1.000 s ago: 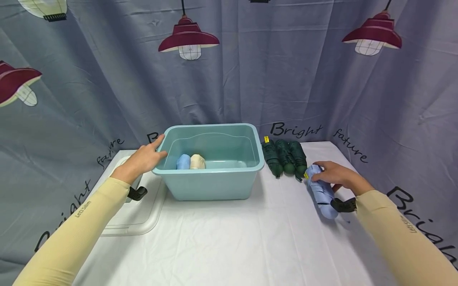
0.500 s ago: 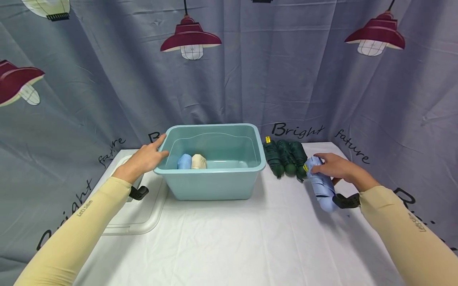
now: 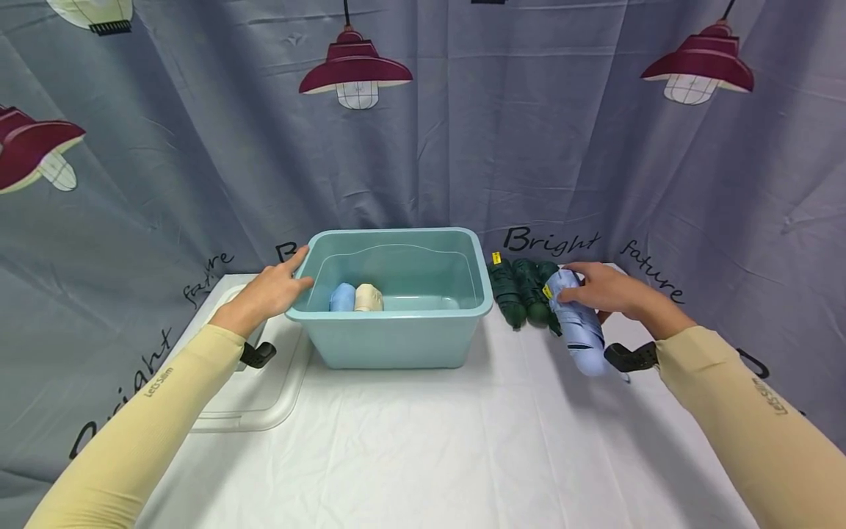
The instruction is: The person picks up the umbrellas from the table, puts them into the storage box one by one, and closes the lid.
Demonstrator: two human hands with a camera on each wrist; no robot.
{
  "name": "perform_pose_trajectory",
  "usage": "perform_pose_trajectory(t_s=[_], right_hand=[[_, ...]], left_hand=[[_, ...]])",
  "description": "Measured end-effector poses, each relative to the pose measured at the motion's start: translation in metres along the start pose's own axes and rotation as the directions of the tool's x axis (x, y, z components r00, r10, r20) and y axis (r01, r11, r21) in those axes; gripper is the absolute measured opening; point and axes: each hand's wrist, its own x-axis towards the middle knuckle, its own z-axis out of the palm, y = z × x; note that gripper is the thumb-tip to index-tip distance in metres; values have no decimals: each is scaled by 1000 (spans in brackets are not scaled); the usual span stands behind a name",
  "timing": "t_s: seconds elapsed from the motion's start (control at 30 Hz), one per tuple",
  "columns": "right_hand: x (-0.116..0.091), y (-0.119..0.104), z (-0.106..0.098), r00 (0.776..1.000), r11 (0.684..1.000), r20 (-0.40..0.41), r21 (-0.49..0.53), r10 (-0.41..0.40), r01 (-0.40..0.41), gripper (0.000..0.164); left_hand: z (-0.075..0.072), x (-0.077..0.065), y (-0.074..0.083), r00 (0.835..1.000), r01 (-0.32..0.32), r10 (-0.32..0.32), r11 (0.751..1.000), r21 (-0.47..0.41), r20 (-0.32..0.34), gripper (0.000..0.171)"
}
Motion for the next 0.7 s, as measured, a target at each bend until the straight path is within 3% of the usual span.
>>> perform_pose_trajectory(t_s=[0.23, 0.7], right_hand=[[2, -24, -7, 999, 998, -45, -58, -26, 23, 81], [7, -72, -14, 996, 994, -60, -89, -62, 57, 76]], left_hand=[[-1, 0, 1, 1000, 0, 0, 1000, 6, 3, 77], [-1, -1, 0, 1000, 0, 0, 1000, 12, 12, 77]])
